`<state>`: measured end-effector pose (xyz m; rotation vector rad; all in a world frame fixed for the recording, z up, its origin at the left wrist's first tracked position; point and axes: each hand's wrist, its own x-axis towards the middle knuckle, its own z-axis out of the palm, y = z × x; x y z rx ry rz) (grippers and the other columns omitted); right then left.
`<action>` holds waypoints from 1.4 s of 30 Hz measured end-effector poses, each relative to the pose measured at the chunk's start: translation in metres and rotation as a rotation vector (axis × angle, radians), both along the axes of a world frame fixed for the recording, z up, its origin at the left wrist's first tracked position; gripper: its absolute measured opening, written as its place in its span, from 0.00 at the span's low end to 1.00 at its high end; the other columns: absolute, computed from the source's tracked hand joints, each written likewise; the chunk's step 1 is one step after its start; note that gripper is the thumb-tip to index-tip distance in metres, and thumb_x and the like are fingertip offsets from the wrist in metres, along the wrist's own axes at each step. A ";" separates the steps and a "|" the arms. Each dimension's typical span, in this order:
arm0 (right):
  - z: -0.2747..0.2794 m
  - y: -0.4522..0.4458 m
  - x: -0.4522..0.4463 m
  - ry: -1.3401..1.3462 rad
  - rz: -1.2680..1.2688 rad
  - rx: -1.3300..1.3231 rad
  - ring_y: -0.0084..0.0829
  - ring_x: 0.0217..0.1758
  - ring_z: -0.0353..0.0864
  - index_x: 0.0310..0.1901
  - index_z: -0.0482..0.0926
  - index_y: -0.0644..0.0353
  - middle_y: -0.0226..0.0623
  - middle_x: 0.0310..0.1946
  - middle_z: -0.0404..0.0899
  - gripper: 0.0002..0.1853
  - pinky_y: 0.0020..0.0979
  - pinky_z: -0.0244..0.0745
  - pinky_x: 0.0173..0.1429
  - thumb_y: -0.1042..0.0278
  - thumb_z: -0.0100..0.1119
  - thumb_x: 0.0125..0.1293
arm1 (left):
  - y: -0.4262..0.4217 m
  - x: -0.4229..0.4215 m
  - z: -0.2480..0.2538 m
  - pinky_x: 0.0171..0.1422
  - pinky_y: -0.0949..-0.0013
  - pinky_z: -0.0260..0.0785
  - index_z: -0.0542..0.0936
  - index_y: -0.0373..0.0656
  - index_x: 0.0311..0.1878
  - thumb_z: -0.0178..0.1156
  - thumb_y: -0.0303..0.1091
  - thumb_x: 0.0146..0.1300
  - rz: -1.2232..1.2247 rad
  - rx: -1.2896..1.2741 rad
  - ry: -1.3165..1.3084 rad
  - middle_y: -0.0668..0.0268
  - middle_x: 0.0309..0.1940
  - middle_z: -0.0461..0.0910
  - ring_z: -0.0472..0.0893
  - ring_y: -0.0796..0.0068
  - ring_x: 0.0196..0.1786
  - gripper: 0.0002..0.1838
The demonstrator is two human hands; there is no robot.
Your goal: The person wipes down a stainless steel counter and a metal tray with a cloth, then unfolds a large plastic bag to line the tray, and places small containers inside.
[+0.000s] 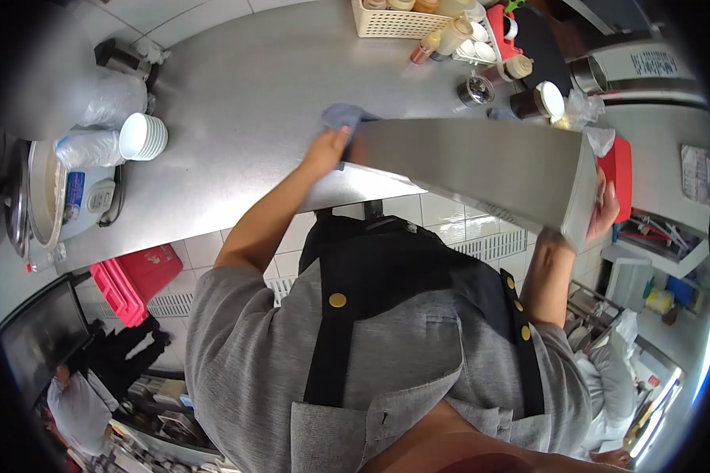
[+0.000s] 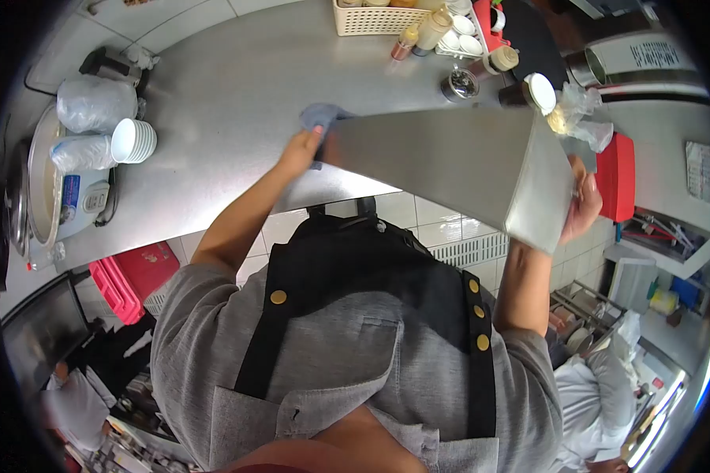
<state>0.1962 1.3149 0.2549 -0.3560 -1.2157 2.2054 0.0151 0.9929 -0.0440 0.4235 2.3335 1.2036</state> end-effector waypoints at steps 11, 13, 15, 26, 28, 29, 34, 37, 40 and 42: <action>0.017 -0.016 -0.117 -0.055 0.010 -0.182 0.38 0.45 0.83 0.44 0.79 0.61 0.41 0.38 0.82 0.17 0.40 0.78 0.53 0.54 0.63 0.65 | 0.024 -0.043 0.268 0.52 0.69 0.75 0.78 0.31 0.57 0.54 0.50 0.75 -0.014 1.040 0.319 0.58 0.51 0.81 0.83 0.71 0.47 0.27; 0.016 -0.021 -0.136 -0.040 0.045 -0.174 0.37 0.45 0.83 0.44 0.79 0.62 0.40 0.39 0.83 0.15 0.39 0.78 0.52 0.58 0.62 0.66 | 0.066 -0.051 0.283 0.65 0.57 0.68 0.78 0.33 0.58 0.58 0.48 0.71 -0.074 0.917 0.357 0.54 0.59 0.77 0.76 0.61 0.61 0.26; 0.006 -0.018 -0.159 -0.059 -0.053 -0.094 0.42 0.47 0.85 0.50 0.78 0.66 0.47 0.46 0.84 0.18 0.41 0.80 0.54 0.59 0.58 0.68 | 0.113 -0.054 0.282 0.73 0.52 0.60 0.79 0.36 0.59 0.58 0.49 0.70 -0.091 0.873 0.456 0.56 0.60 0.78 0.72 0.56 0.67 0.26; 0.003 -0.006 -0.185 -0.364 0.187 0.206 0.33 0.48 0.83 0.53 0.75 0.63 0.37 0.45 0.82 0.16 0.41 0.80 0.52 0.61 0.54 0.72 | 0.115 0.010 0.224 0.76 0.29 0.47 0.83 0.47 0.59 0.63 0.44 0.57 -0.256 0.148 1.325 0.49 0.63 0.75 0.56 0.33 0.76 0.25; -0.003 -0.001 -0.188 -0.392 0.155 -0.020 0.33 0.48 0.83 0.55 0.74 0.63 0.37 0.46 0.82 0.17 0.42 0.80 0.53 0.61 0.52 0.72 | 0.091 0.024 0.179 0.77 0.36 0.53 0.88 0.43 0.44 0.67 0.39 0.50 -0.224 0.175 1.304 0.49 0.43 0.82 0.63 0.40 0.75 0.18; -0.007 0.001 -0.187 -0.393 0.141 -0.033 0.32 0.43 0.85 0.50 0.75 0.61 0.37 0.42 0.83 0.14 0.38 0.82 0.47 0.61 0.50 0.73 | 0.070 0.031 0.149 0.77 0.38 0.55 0.87 0.41 0.38 0.68 0.37 0.49 -0.306 0.080 1.207 0.48 0.43 0.82 0.65 0.41 0.74 0.14; 0.000 -0.002 -0.190 -0.360 0.101 -0.090 0.31 0.33 0.85 0.44 0.76 0.59 0.35 0.33 0.84 0.12 0.33 0.83 0.36 0.60 0.49 0.73 | -0.050 0.076 -0.016 0.77 0.56 0.61 0.82 0.36 0.26 0.67 0.31 0.48 -0.310 -0.104 0.791 0.42 0.41 0.80 0.67 0.42 0.73 0.07; 0.008 -0.008 -0.191 -0.303 -0.013 -0.098 0.30 0.28 0.83 0.40 0.77 0.59 0.32 0.30 0.82 0.11 0.31 0.81 0.32 0.59 0.54 0.71 | -0.077 0.075 0.017 0.65 0.56 0.71 0.81 0.35 0.32 0.59 0.34 0.62 0.008 -0.255 0.459 0.43 0.43 0.81 0.77 0.48 0.61 0.10; 0.005 -0.004 -0.199 -0.272 0.045 -0.092 0.32 0.39 0.84 0.42 0.77 0.58 0.35 0.36 0.82 0.08 0.38 0.82 0.46 0.63 0.57 0.69 | -0.107 0.020 -0.008 0.53 0.55 0.76 0.79 0.37 0.50 0.47 0.40 0.72 0.483 -0.195 0.092 0.50 0.45 0.82 0.83 0.53 0.46 0.18; 0.014 -0.012 -0.196 -0.183 0.156 -0.065 0.30 0.35 0.81 0.38 0.78 0.56 0.32 0.31 0.80 0.08 0.34 0.79 0.43 0.61 0.61 0.67 | -0.094 -0.006 0.061 0.64 0.53 0.73 0.74 0.37 0.62 0.42 0.48 0.78 0.778 1.153 -0.386 0.52 0.53 0.81 0.81 0.53 0.55 0.25</action>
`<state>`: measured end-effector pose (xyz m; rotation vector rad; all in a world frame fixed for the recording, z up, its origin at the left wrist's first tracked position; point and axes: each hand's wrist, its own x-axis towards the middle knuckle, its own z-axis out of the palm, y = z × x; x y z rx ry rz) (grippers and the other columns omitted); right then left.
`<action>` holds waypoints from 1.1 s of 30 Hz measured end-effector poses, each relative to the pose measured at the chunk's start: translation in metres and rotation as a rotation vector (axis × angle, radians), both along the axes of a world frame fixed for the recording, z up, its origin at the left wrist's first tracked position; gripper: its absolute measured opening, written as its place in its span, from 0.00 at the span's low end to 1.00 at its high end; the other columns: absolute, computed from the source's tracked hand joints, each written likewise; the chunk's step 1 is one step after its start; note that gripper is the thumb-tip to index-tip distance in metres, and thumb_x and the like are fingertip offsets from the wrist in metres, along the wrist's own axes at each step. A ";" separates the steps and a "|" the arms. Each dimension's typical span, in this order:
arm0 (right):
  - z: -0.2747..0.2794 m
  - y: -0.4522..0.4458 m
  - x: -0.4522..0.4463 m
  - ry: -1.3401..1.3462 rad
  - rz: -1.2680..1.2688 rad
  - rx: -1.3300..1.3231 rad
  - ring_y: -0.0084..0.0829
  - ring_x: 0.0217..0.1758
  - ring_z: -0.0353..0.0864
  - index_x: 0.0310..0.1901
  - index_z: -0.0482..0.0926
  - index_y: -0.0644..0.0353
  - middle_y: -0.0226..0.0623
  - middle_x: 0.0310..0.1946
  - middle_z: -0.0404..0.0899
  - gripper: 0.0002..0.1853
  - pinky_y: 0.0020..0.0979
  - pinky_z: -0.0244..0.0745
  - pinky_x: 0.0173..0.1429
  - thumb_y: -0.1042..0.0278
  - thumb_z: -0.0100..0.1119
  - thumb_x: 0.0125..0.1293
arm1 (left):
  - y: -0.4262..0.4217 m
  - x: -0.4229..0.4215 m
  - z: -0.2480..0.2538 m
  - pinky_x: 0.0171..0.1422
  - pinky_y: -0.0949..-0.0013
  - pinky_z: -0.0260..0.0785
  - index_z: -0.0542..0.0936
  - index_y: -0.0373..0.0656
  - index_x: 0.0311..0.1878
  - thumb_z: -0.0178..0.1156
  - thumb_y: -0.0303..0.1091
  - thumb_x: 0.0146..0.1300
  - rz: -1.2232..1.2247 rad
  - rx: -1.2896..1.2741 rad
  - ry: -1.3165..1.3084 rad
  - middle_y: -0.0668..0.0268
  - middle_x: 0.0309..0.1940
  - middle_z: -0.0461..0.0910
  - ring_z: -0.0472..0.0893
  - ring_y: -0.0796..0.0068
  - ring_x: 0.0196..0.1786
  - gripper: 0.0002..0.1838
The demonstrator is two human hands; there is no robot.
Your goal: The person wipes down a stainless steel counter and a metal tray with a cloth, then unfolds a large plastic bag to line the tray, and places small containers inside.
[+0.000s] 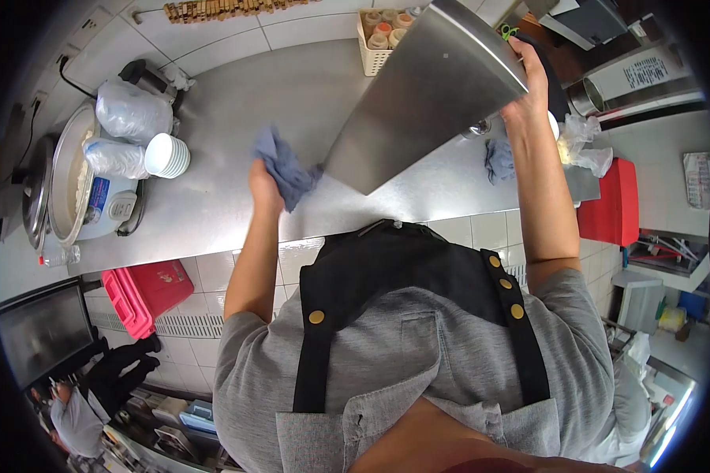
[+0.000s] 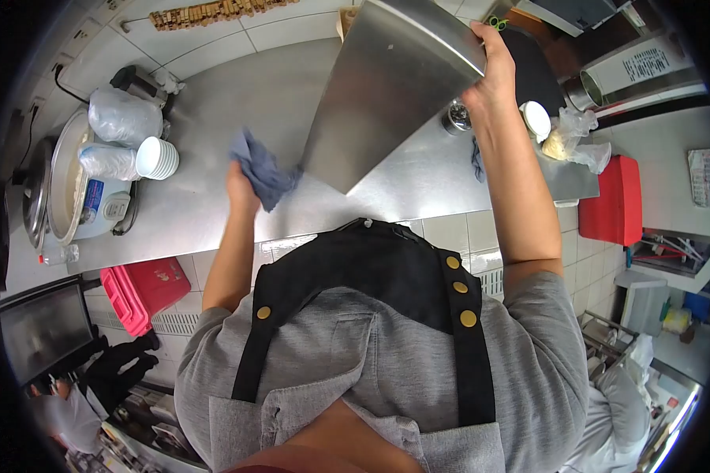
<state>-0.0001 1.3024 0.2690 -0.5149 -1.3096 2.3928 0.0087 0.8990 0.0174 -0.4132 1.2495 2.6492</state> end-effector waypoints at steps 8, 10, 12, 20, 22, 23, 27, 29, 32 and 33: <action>0.017 -0.033 -0.017 0.162 0.723 0.184 0.22 0.26 0.67 0.23 0.66 0.49 0.24 0.21 0.65 0.21 0.28 0.63 0.33 0.49 0.57 0.69 | 0.061 -0.027 0.170 0.71 0.54 0.68 0.69 0.35 0.67 0.40 0.66 0.75 -0.267 0.101 0.315 0.53 0.61 0.77 0.75 0.58 0.66 0.40; 0.009 -0.036 -0.026 0.171 0.709 0.151 0.23 0.28 0.70 0.24 0.69 0.51 0.26 0.23 0.69 0.20 0.27 0.65 0.36 0.49 0.56 0.70 | 0.090 -0.007 0.173 0.60 0.63 0.69 0.75 0.38 0.59 0.47 0.60 0.76 -0.323 -0.228 0.568 0.63 0.50 0.78 0.76 0.72 0.54 0.31; 0.015 -0.037 -0.021 0.177 0.689 0.122 0.23 0.30 0.72 0.26 0.72 0.54 0.27 0.25 0.73 0.20 0.26 0.67 0.38 0.49 0.55 0.71 | 0.115 0.015 0.183 0.51 0.67 0.69 0.80 0.41 0.48 0.56 0.54 0.74 -0.300 -0.321 0.773 0.70 0.39 0.78 0.76 0.78 0.45 0.22; 0.069 -0.042 0.114 0.184 0.437 1.637 0.51 0.76 0.60 0.76 0.61 0.54 0.48 0.74 0.61 0.67 0.47 0.57 0.75 0.48 0.85 0.29 | 0.157 0.052 0.193 0.45 0.59 0.69 0.85 0.41 0.35 0.73 0.41 0.57 -0.283 -0.587 1.176 0.61 0.36 0.79 0.77 0.57 0.41 0.13; 0.079 -0.049 0.125 0.096 0.467 1.776 0.53 0.76 0.57 0.77 0.58 0.53 0.50 0.74 0.58 0.69 0.49 0.58 0.75 0.52 0.85 0.27 | 0.164 0.057 0.194 0.44 0.59 0.69 0.84 0.40 0.34 0.73 0.42 0.56 -0.308 -0.576 1.223 0.60 0.36 0.78 0.76 0.56 0.41 0.14; 0.080 -0.050 0.128 0.026 0.485 1.759 0.55 0.76 0.56 0.77 0.59 0.52 0.52 0.74 0.58 0.68 0.49 0.57 0.75 0.55 0.84 0.26 | 0.166 0.059 0.193 0.43 0.60 0.68 0.83 0.38 0.33 0.74 0.42 0.56 -0.332 -0.568 1.281 0.59 0.36 0.78 0.76 0.55 0.41 0.15; 0.072 -0.026 0.130 0.005 0.579 1.794 0.57 0.77 0.52 0.76 0.60 0.51 0.54 0.72 0.58 0.66 0.49 0.56 0.76 0.65 0.80 0.25 | 0.150 0.053 0.157 0.34 0.62 0.68 0.78 0.42 0.28 0.61 0.51 0.71 -0.780 -0.160 0.445 0.69 0.27 0.79 0.78 0.74 0.30 0.22; 0.065 -0.017 0.136 -0.048 0.574 1.693 0.56 0.78 0.50 0.73 0.63 0.53 0.53 0.71 0.58 0.62 0.49 0.55 0.77 0.64 0.78 0.26 | 0.152 0.033 0.189 0.31 0.67 0.66 0.82 0.41 0.35 0.47 0.55 0.78 -0.532 0.016 0.129 0.70 0.27 0.78 0.71 0.78 0.25 0.27; 0.054 -0.002 0.141 -0.021 0.566 1.600 0.55 0.78 0.52 0.68 0.67 0.57 0.55 0.72 0.57 0.57 0.50 0.51 0.77 0.58 0.79 0.26 | 0.166 0.013 0.180 0.54 0.64 0.70 0.83 0.35 0.44 0.48 0.52 0.77 -0.816 0.086 0.438 0.63 0.38 0.82 0.78 0.70 0.43 0.26; 0.052 0.000 0.141 -0.029 0.571 1.601 0.55 0.78 0.52 0.68 0.67 0.57 0.55 0.72 0.57 0.57 0.50 0.51 0.77 0.58 0.79 0.26 | 0.177 0.015 0.183 0.65 0.63 0.63 0.82 0.33 0.47 0.48 0.49 0.76 -1.046 -0.052 0.592 0.57 0.50 0.80 0.74 0.65 0.57 0.25</action>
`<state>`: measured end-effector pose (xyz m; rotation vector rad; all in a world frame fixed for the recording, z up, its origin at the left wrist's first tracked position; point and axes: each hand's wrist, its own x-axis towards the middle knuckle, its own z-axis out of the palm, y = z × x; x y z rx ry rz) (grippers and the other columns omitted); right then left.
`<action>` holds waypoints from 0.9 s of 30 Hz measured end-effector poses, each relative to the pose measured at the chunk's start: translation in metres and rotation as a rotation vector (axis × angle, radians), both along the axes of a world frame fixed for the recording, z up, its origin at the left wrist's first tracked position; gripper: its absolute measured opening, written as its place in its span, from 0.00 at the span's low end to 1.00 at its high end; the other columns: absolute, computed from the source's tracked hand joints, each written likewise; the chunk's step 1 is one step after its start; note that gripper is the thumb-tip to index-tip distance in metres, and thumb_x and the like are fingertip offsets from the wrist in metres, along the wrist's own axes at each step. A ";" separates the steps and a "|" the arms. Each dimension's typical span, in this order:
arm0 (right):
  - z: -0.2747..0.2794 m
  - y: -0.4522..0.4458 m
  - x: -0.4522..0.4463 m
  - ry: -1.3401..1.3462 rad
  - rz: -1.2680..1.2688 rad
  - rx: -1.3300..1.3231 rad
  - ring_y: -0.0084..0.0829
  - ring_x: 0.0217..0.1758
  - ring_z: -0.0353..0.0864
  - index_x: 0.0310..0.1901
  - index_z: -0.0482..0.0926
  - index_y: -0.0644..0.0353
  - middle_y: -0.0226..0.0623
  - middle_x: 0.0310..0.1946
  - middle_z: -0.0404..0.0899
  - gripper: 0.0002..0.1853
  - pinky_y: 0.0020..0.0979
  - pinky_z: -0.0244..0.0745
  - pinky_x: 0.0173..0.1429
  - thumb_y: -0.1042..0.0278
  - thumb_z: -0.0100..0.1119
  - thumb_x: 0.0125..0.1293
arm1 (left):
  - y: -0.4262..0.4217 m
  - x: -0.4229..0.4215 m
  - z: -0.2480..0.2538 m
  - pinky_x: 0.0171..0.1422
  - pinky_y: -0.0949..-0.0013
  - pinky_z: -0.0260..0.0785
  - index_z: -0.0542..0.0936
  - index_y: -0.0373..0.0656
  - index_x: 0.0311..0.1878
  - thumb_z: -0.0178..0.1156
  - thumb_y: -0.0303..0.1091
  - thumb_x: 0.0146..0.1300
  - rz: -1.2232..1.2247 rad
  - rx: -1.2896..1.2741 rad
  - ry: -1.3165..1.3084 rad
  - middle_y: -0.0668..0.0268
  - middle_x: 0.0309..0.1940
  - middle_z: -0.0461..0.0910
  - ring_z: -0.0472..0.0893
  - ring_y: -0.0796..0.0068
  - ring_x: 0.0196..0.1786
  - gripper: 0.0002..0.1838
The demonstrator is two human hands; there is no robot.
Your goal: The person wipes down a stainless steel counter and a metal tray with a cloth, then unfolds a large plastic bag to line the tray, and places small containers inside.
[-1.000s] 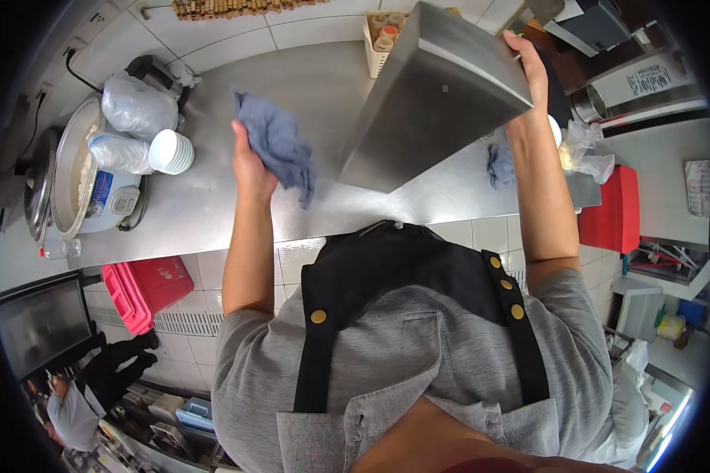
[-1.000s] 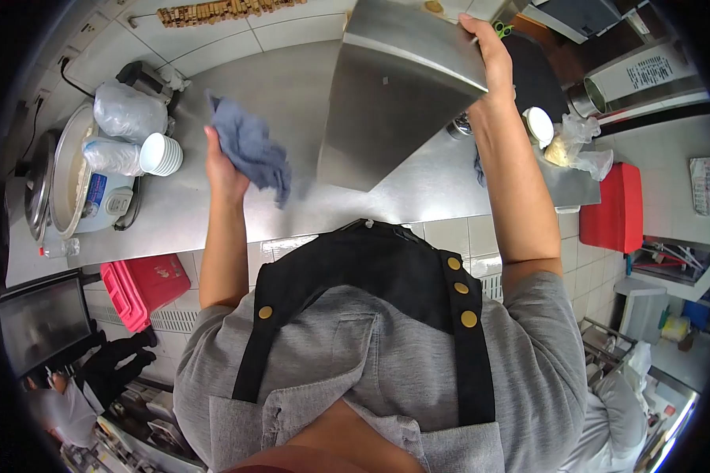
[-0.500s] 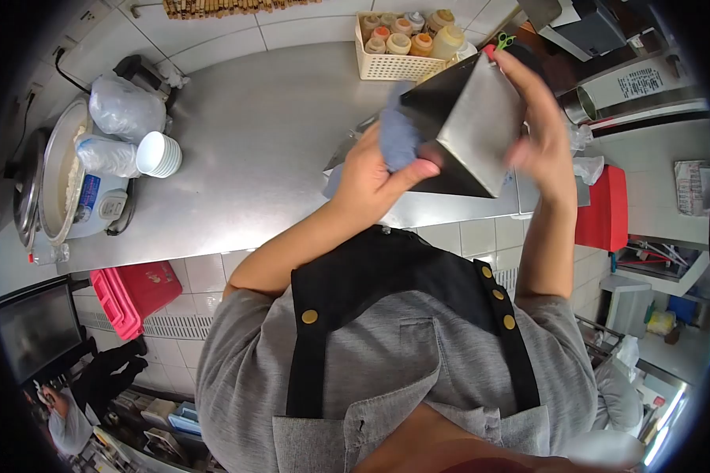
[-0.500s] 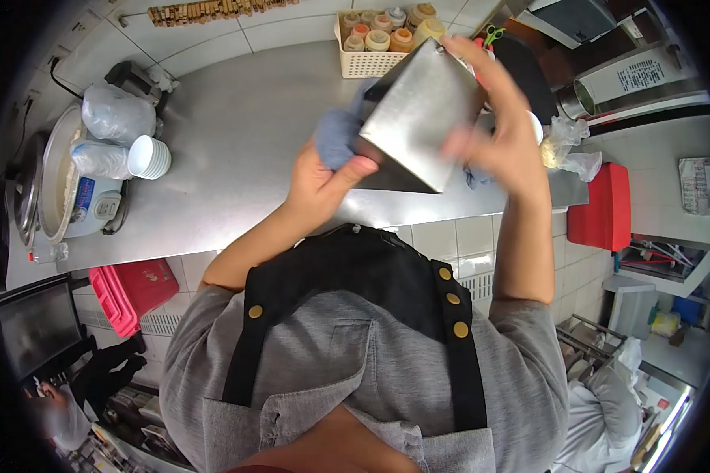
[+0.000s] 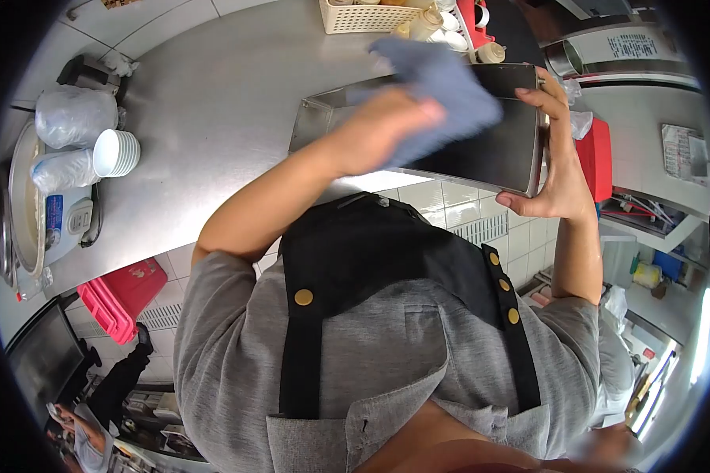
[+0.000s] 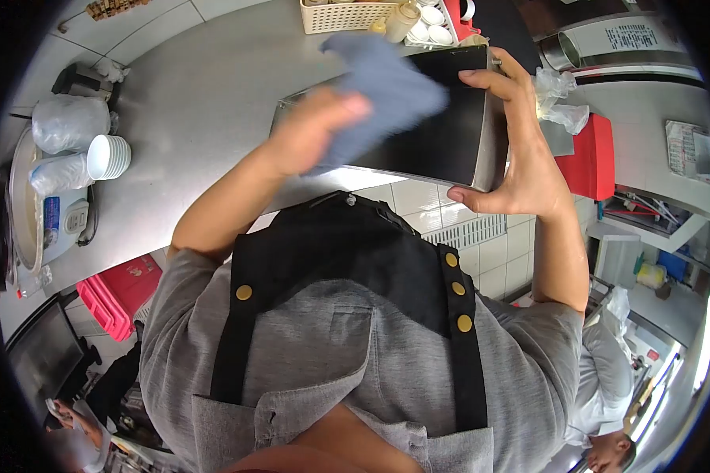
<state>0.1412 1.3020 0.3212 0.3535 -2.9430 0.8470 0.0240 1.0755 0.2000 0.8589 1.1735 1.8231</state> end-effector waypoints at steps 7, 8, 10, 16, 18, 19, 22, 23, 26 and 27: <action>0.015 -0.011 -0.013 0.129 0.140 0.066 0.58 0.77 0.57 0.61 0.72 0.59 0.58 0.69 0.62 0.53 0.51 0.51 0.75 0.53 0.78 0.23 | 0.060 0.011 0.002 0.68 0.52 0.66 0.83 0.36 0.39 0.49 0.48 0.72 -0.095 -0.135 0.954 0.53 0.49 0.81 0.74 0.55 0.61 0.23; 0.014 -0.013 -0.015 0.128 0.139 0.060 0.58 0.77 0.57 0.61 0.72 0.59 0.58 0.69 0.62 0.53 0.51 0.51 0.75 0.53 0.78 0.23 | 0.057 0.014 -0.004 0.61 0.51 0.70 0.82 0.37 0.36 0.50 0.51 0.71 0.054 -0.134 0.996 0.55 0.42 0.81 0.76 0.56 0.56 0.24; 0.016 -0.014 -0.019 0.113 0.248 0.054 0.58 0.77 0.56 0.61 0.73 0.58 0.51 0.67 0.68 0.52 0.54 0.51 0.75 0.53 0.77 0.23 | 0.047 0.014 -0.016 0.54 0.51 0.73 0.82 0.39 0.33 0.51 0.53 0.71 0.208 -0.129 1.037 0.56 0.36 0.82 0.78 0.57 0.50 0.25; 0.008 -0.015 -0.015 0.088 0.240 0.025 0.59 0.77 0.56 0.59 0.72 0.58 0.46 0.61 0.74 0.49 0.58 0.52 0.73 0.41 0.77 0.32 | -0.037 -0.008 -0.140 0.54 0.54 0.72 0.81 0.36 0.32 0.55 0.50 0.72 0.201 -0.432 1.051 0.51 0.37 0.82 0.79 0.51 0.47 0.24; 0.010 -0.020 -0.015 0.076 0.273 0.045 0.61 0.75 0.57 0.57 0.73 0.56 0.52 0.64 0.70 0.48 0.58 0.53 0.72 0.37 0.77 0.33 | -0.051 -0.009 -0.148 0.55 0.54 0.71 0.81 0.35 0.32 0.55 0.47 0.71 0.223 -0.424 1.010 0.50 0.37 0.81 0.79 0.50 0.47 0.22; 0.011 -0.023 -0.015 0.073 0.286 0.050 0.62 0.75 0.58 0.57 0.74 0.56 0.54 0.65 0.69 0.48 0.58 0.53 0.72 0.36 0.77 0.34 | -0.059 -0.013 -0.149 0.56 0.54 0.71 0.81 0.33 0.32 0.56 0.44 0.71 0.260 -0.411 0.989 0.49 0.38 0.81 0.79 0.48 0.47 0.21; 0.018 -0.031 -0.015 0.106 0.269 0.020 0.64 0.72 0.60 0.52 0.77 0.52 0.63 0.67 0.63 0.44 0.57 0.54 0.71 0.32 0.75 0.35 | -0.088 -0.020 -0.165 0.56 0.51 0.70 0.81 0.34 0.36 0.54 0.44 0.71 0.129 -0.806 1.010 0.50 0.39 0.82 0.80 0.49 0.48 0.20; 0.025 -0.036 -0.013 0.055 0.313 0.100 0.66 0.73 0.59 0.50 0.77 0.49 0.65 0.70 0.58 0.41 0.61 0.54 0.71 0.31 0.77 0.36 | -0.097 -0.018 -0.213 0.57 0.48 0.69 0.80 0.35 0.42 0.51 0.43 0.72 0.292 -0.845 1.093 0.52 0.40 0.83 0.80 0.51 0.49 0.18; 0.031 -0.056 -0.009 -0.025 0.312 0.143 0.70 0.73 0.59 0.43 0.77 0.44 0.69 0.71 0.54 0.35 0.64 0.58 0.70 0.36 0.81 0.34 | -0.095 -0.021 -0.193 0.59 0.48 0.68 0.79 0.37 0.47 0.49 0.42 0.71 0.349 -0.911 1.176 0.53 0.41 0.84 0.80 0.52 0.51 0.18; 0.029 -0.058 -0.006 0.003 0.311 0.109 0.71 0.72 0.59 0.42 0.77 0.43 0.69 0.70 0.55 0.35 0.64 0.60 0.69 0.38 0.81 0.33 | -0.095 -0.014 -0.187 0.59 0.48 0.68 0.79 0.37 0.47 0.49 0.42 0.71 0.327 -0.919 1.159 0.53 0.41 0.84 0.80 0.52 0.51 0.18</action>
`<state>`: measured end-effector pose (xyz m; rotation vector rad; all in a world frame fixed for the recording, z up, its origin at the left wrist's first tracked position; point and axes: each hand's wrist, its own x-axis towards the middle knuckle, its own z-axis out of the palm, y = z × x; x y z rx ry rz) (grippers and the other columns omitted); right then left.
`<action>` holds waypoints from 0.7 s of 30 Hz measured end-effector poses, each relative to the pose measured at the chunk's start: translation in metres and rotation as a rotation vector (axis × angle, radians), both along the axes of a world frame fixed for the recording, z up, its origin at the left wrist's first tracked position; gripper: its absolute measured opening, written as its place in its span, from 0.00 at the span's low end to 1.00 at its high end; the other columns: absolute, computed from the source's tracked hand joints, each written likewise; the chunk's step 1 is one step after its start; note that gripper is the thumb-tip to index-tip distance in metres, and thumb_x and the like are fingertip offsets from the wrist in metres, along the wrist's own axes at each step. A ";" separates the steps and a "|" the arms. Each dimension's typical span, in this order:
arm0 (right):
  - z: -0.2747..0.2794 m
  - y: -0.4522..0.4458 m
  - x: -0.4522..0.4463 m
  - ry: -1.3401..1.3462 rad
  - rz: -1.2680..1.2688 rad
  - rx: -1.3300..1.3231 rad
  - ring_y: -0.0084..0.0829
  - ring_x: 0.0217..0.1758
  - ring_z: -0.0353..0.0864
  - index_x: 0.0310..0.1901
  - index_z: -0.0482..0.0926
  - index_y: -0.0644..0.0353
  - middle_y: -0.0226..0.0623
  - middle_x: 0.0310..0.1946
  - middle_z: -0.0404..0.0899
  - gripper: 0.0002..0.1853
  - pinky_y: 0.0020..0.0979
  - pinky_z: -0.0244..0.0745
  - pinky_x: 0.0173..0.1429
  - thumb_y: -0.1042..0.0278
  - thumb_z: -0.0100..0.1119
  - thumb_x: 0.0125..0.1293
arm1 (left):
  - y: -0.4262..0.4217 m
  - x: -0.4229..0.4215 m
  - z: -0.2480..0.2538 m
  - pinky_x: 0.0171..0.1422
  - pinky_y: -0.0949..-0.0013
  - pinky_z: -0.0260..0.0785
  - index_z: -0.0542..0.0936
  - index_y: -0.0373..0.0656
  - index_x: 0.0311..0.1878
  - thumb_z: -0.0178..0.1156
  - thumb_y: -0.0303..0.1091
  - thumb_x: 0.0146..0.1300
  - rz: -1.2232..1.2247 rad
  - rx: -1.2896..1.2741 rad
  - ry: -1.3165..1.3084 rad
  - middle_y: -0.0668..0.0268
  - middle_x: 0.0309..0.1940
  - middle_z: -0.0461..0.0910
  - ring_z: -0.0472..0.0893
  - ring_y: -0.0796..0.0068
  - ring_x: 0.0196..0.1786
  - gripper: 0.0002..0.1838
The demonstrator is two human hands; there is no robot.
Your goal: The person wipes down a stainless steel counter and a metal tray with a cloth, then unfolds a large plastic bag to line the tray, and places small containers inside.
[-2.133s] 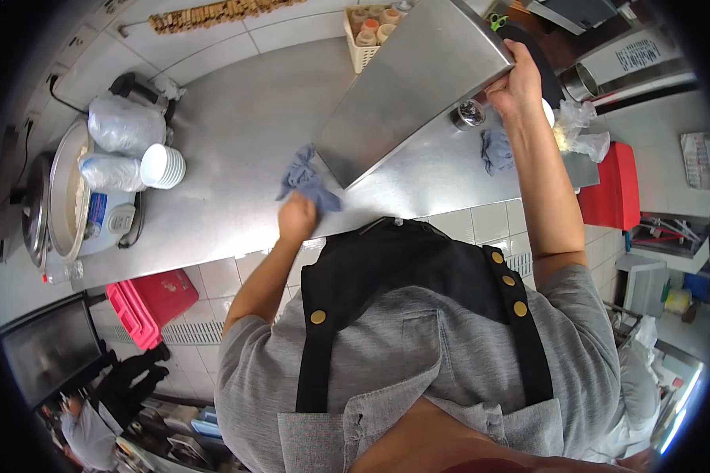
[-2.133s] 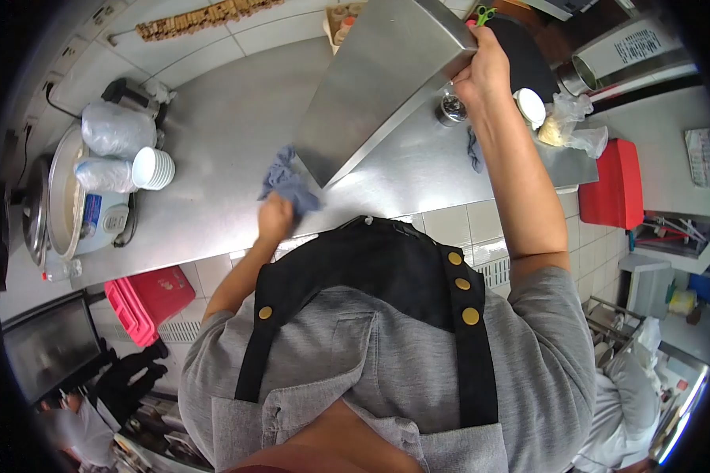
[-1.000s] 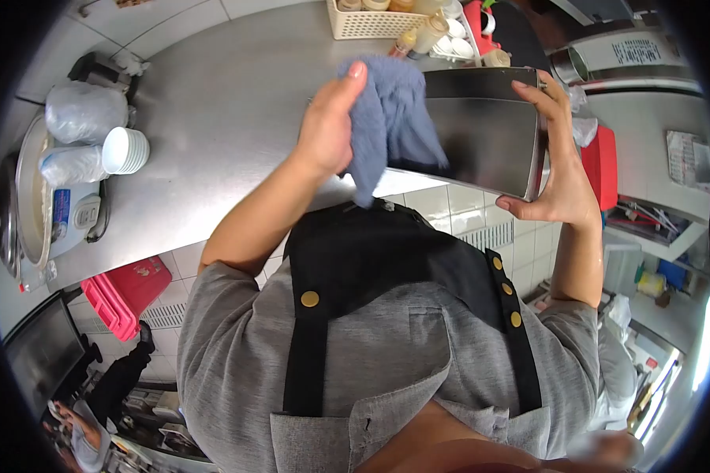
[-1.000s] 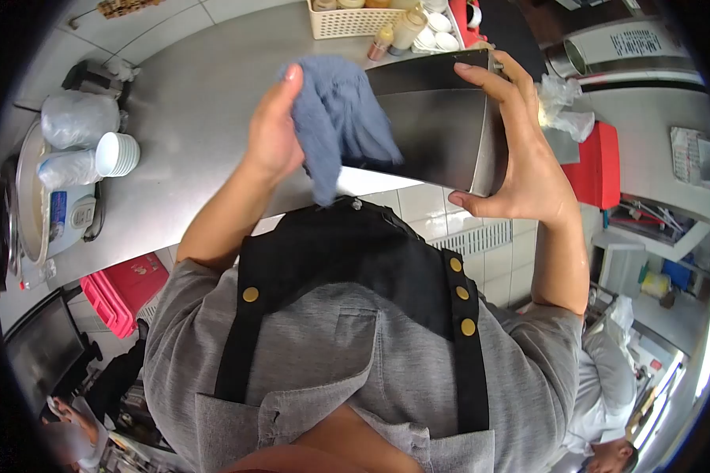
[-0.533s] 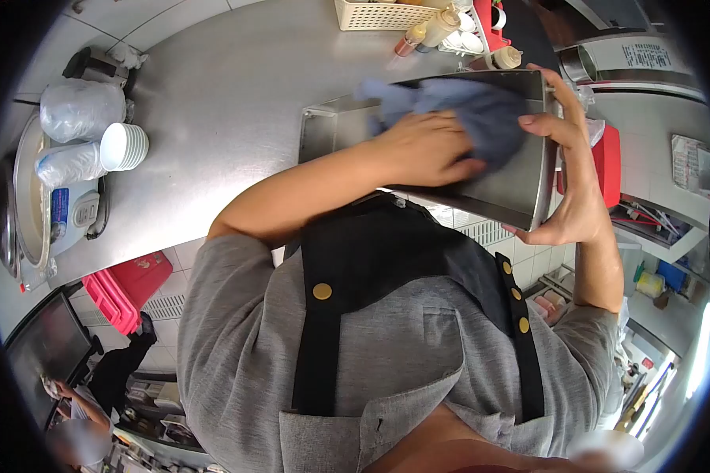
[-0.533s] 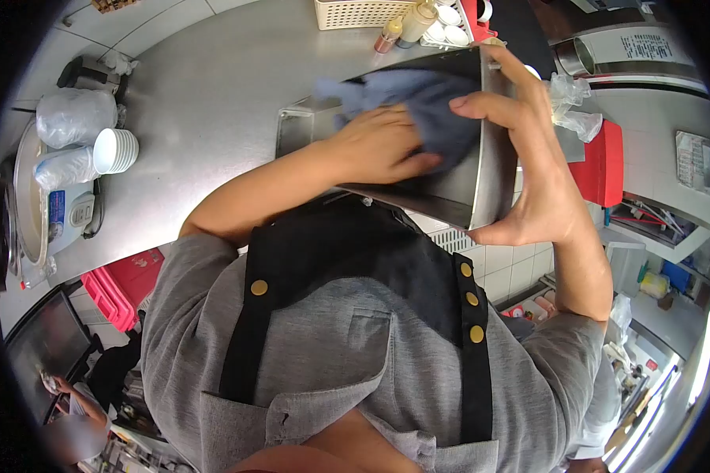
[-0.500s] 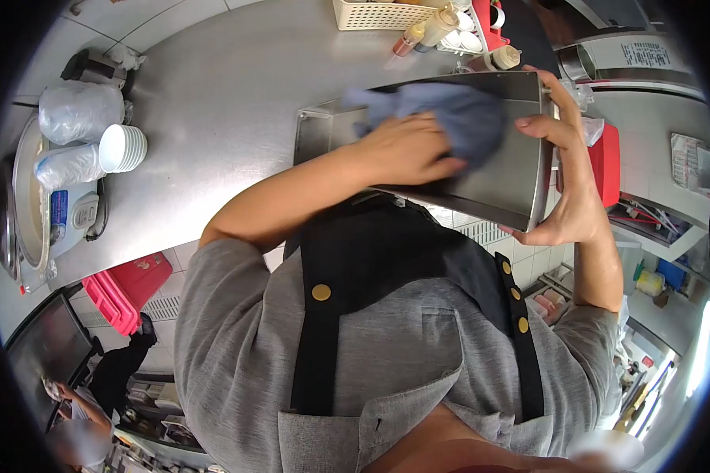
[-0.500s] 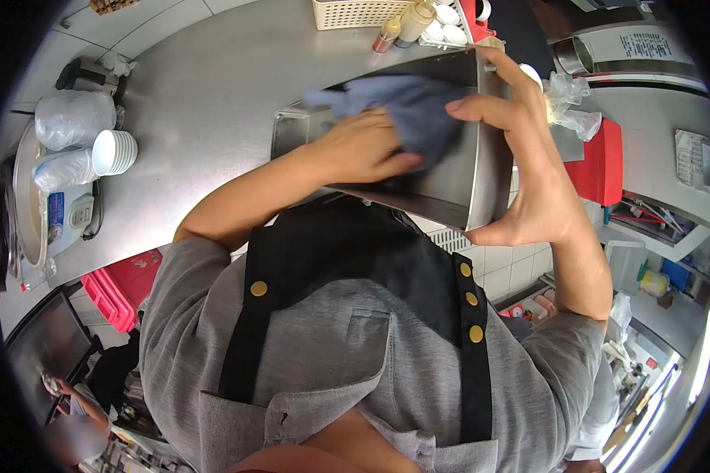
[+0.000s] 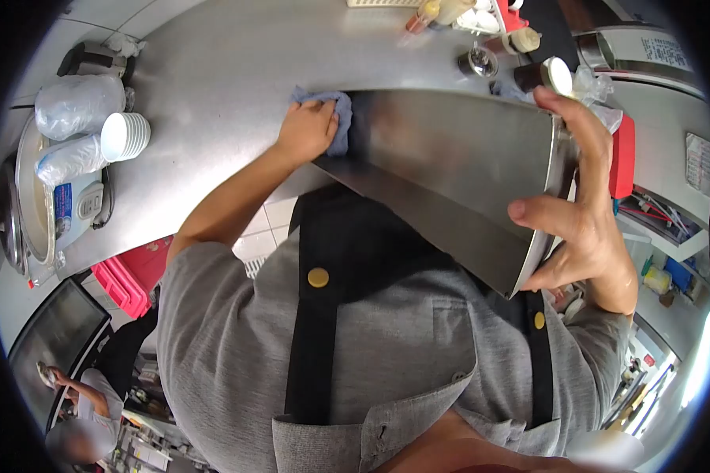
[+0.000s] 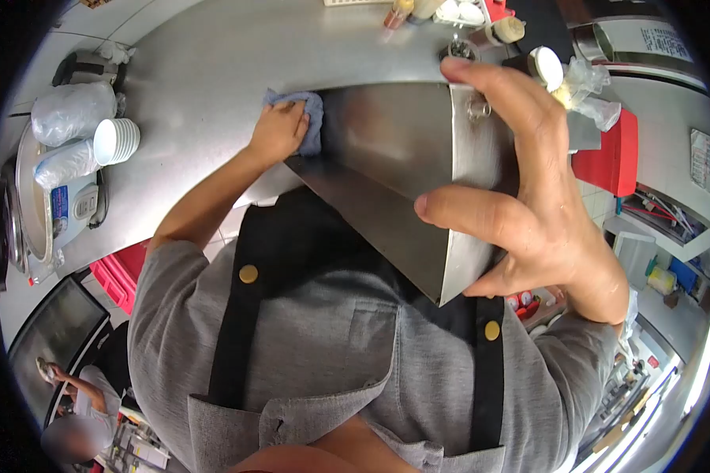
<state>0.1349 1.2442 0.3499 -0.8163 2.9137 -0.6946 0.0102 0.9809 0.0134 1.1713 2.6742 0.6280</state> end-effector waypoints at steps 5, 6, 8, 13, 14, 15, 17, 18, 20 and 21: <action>-0.001 -0.008 0.002 0.032 -0.005 -0.058 0.72 0.72 0.59 0.37 0.78 0.45 0.69 0.69 0.57 0.29 0.63 0.63 0.67 0.45 0.83 0.35 | -0.003 0.016 0.003 0.57 0.47 0.67 0.78 0.38 0.46 0.48 0.40 0.70 -0.033 -0.168 -0.255 0.50 0.41 0.82 0.78 0.50 0.52 0.16; -0.002 -0.008 0.002 0.033 0.003 -0.069 0.72 0.71 0.59 0.36 0.78 0.46 0.69 0.69 0.57 0.28 0.63 0.63 0.67 0.46 0.82 0.36 | -0.005 0.027 0.003 0.58 0.46 0.67 0.79 0.38 0.46 0.47 0.41 0.70 -0.095 -0.212 -0.241 0.50 0.40 0.82 0.78 0.50 0.53 0.17; -0.002 -0.007 0.001 0.040 0.031 -0.066 0.71 0.71 0.60 0.35 0.78 0.46 0.69 0.69 0.57 0.26 0.63 0.63 0.67 0.47 0.82 0.38 | -0.004 0.022 -0.004 0.59 0.47 0.67 0.79 0.38 0.46 0.47 0.42 0.70 -0.093 -0.225 -0.290 0.49 0.42 0.81 0.77 0.49 0.54 0.17; -0.007 -0.004 -0.002 0.042 0.050 -0.061 0.69 0.71 0.61 0.36 0.78 0.42 0.69 0.68 0.59 0.25 0.61 0.61 0.70 0.45 0.81 0.39 | 0.004 0.035 0.019 0.66 0.50 0.65 0.78 0.38 0.52 0.49 0.45 0.72 -0.081 -0.014 -0.584 0.44 0.54 0.77 0.75 0.44 0.59 0.20; -0.005 -0.004 -0.003 0.034 0.063 -0.032 0.69 0.71 0.60 0.37 0.78 0.41 0.69 0.68 0.59 0.26 0.61 0.61 0.70 0.44 0.82 0.38 | 0.005 0.034 0.026 0.67 0.53 0.65 0.78 0.38 0.55 0.50 0.45 0.74 -0.306 0.000 -0.409 0.44 0.57 0.77 0.74 0.47 0.63 0.20; -0.003 -0.004 -0.004 0.026 0.076 -0.003 0.68 0.72 0.60 0.37 0.78 0.40 0.68 0.68 0.59 0.27 0.60 0.60 0.71 0.43 0.82 0.38 | 0.011 0.035 0.053 0.67 0.53 0.65 0.78 0.38 0.55 0.50 0.45 0.74 -0.305 0.005 -0.409 0.44 0.57 0.77 0.74 0.47 0.63 0.20; -0.008 -0.009 -0.004 0.054 0.007 -0.128 0.67 0.72 0.61 0.36 0.78 0.40 0.67 0.69 0.59 0.28 0.59 0.60 0.72 0.44 0.84 0.35 | 0.034 0.042 0.128 0.67 0.56 0.65 0.77 0.36 0.60 0.49 0.44 0.75 -0.100 0.333 -0.858 0.48 0.60 0.77 0.75 0.54 0.64 0.22; -0.003 0.004 -0.006 0.028 0.082 -0.026 0.67 0.72 0.60 0.39 0.78 0.40 0.66 0.70 0.59 0.29 0.59 0.59 0.72 0.48 0.85 0.35 | 0.037 0.048 0.143 0.68 0.58 0.64 0.76 0.35 0.62 0.49 0.45 0.76 -0.174 0.511 -0.984 0.50 0.61 0.76 0.74 0.56 0.65 0.24; -0.017 0.007 -0.006 0.057 0.088 -0.114 0.67 0.73 0.59 0.42 0.78 0.39 0.66 0.70 0.58 0.30 0.59 0.58 0.73 0.46 0.84 0.36 | 0.051 0.047 0.182 0.68 0.59 0.63 0.76 0.34 0.59 0.52 0.43 0.74 -0.321 0.815 -1.213 0.51 0.57 0.77 0.75 0.54 0.62 0.22; -0.024 0.008 -0.005 0.082 0.092 -0.212 0.67 0.74 0.58 0.44 0.77 0.39 0.66 0.70 0.58 0.31 0.60 0.57 0.73 0.45 0.83 0.38 | 0.064 0.049 0.191 0.67 0.58 0.64 0.76 0.35 0.57 0.54 0.42 0.73 -0.357 0.881 -1.269 0.50 0.54 0.77 0.75 0.52 0.60 0.20</action>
